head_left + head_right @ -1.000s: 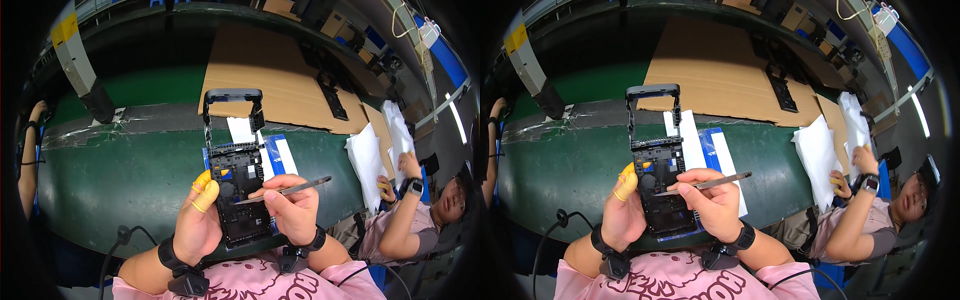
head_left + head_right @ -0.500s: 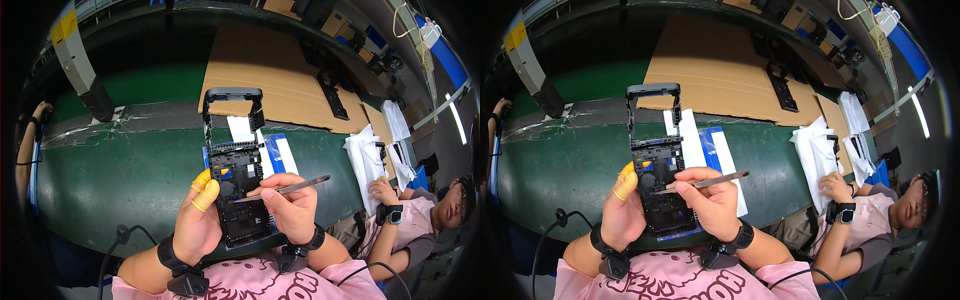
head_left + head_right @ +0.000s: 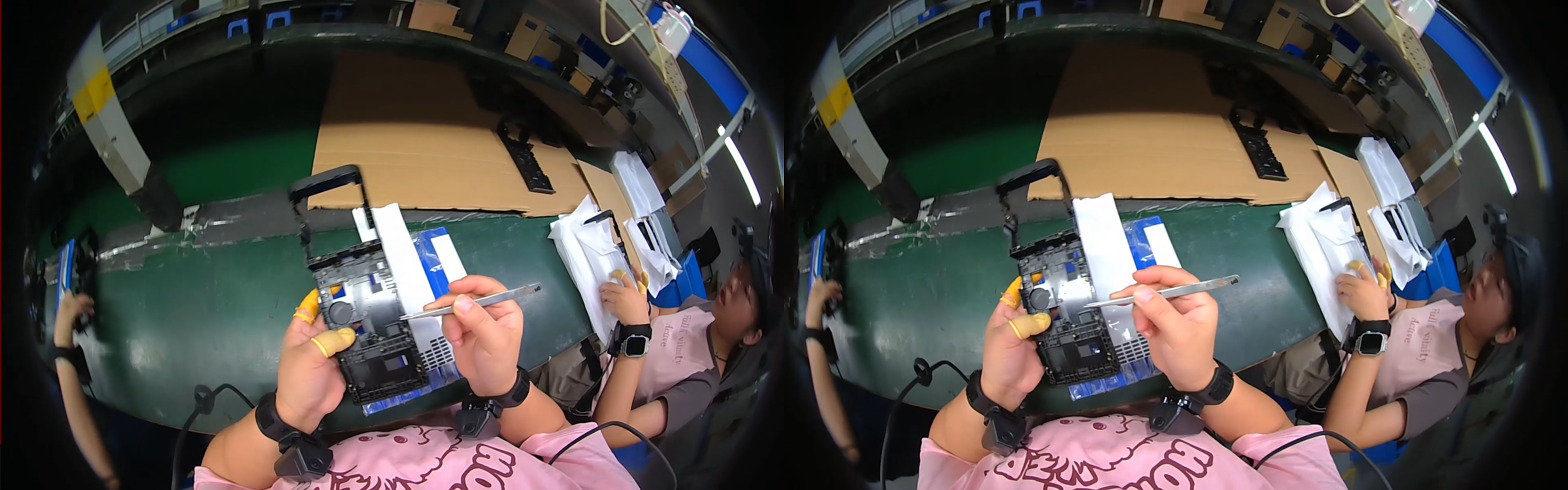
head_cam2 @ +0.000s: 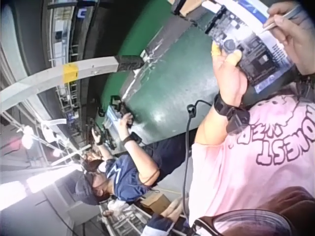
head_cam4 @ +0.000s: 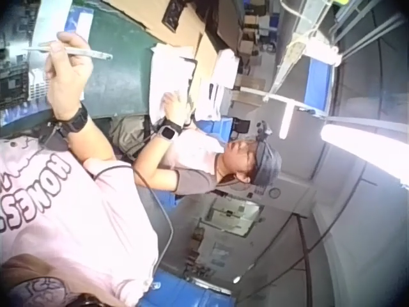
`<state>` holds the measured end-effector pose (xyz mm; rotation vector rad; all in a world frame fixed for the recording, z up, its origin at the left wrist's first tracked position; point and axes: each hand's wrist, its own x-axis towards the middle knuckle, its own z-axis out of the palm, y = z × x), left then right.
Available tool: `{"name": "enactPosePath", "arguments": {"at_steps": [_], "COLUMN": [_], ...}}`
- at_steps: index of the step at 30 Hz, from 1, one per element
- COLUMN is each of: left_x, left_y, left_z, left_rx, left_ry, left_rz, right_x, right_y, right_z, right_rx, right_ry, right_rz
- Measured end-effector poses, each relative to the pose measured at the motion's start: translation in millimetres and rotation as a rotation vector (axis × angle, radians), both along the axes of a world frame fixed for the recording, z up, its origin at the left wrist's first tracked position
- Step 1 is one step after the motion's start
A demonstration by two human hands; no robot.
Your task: Assembling and inspecting internal components of a handheld electronic device housing using scribe and tweezers.
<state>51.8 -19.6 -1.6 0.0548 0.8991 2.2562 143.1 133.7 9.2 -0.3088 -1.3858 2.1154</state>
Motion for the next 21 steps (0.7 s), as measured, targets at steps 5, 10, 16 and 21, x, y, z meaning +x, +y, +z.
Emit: {"name": "enactPosePath", "arguments": {"at_steps": [5,10,16,21], "left_x": [-35,-163,-280,-196], "left_y": [2,0,35,130], "left_z": [4,17,-37,-8], "left_rx": [-0.16,-0.184,-0.705,-0.651], "left_ry": [0.155,0.251,1.106,1.176], "left_rz": [-0.045,-0.016,0.244,0.221], "right_x": [35,65,107,123], "right_y": [37,60,84,110], "right_z": [-13,-28,-37,-67], "right_rx": [-0.028,-0.081,-0.086,-0.112], "right_ry": [0.04,0.006,-0.005,-0.081], "right_rz": [-0.138,-0.218,-0.365,-0.323]}}
